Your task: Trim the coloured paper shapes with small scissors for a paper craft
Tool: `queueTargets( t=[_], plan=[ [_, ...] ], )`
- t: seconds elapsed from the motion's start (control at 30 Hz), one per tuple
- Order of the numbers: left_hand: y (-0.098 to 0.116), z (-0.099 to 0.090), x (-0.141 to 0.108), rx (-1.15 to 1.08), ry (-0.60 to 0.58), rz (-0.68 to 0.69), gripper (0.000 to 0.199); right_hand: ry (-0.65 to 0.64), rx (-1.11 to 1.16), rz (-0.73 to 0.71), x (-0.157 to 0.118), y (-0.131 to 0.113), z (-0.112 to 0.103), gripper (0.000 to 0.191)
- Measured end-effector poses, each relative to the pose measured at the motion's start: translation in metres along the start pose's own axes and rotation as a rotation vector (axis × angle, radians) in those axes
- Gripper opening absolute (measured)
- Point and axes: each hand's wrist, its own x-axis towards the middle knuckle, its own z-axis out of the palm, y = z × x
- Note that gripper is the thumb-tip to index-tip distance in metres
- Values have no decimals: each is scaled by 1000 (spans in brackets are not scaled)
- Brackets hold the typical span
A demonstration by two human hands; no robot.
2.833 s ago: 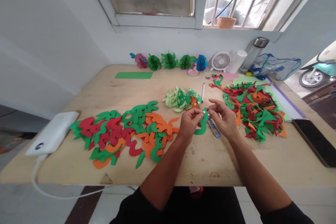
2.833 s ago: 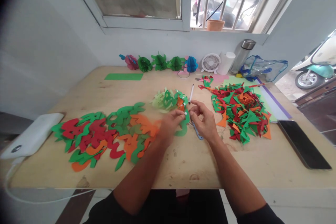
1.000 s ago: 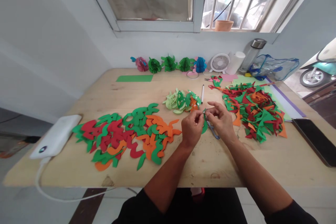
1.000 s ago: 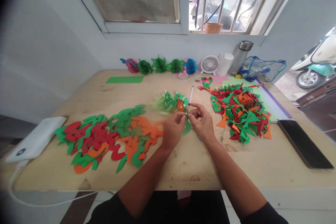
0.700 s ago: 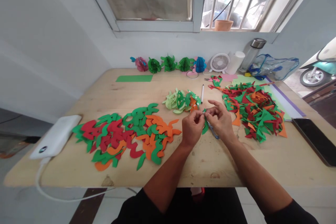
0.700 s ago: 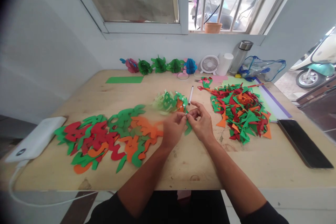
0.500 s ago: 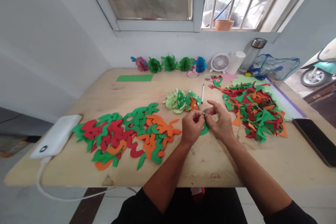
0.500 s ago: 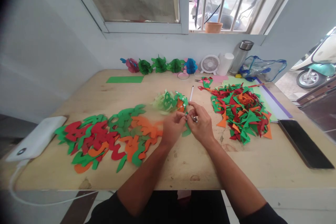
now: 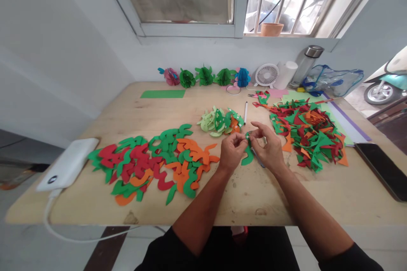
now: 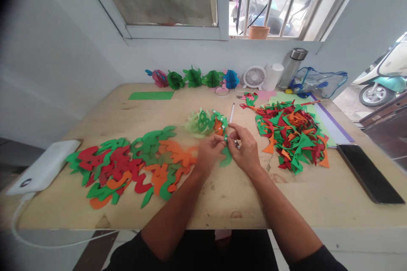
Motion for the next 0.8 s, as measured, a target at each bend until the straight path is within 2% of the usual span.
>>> queueTargets(
  t=[0.37, 0.5, 0.7, 0.8],
  plan=[
    [0, 0, 0, -30, -16, -32, 7, 48, -21, 25, 0, -3, 0, 31],
    [1, 0, -1, -40, -9, -54, 6, 40, 35, 121, 1, -3, -2, 30],
    [2, 0, 0, -51, -8, -70, 8, -65, 292, 308, 4, 2, -2, 31],
    [2, 0, 0, -53, -3, -83, 8, -111, 357, 347, 4, 4, 0, 33]
  ],
)
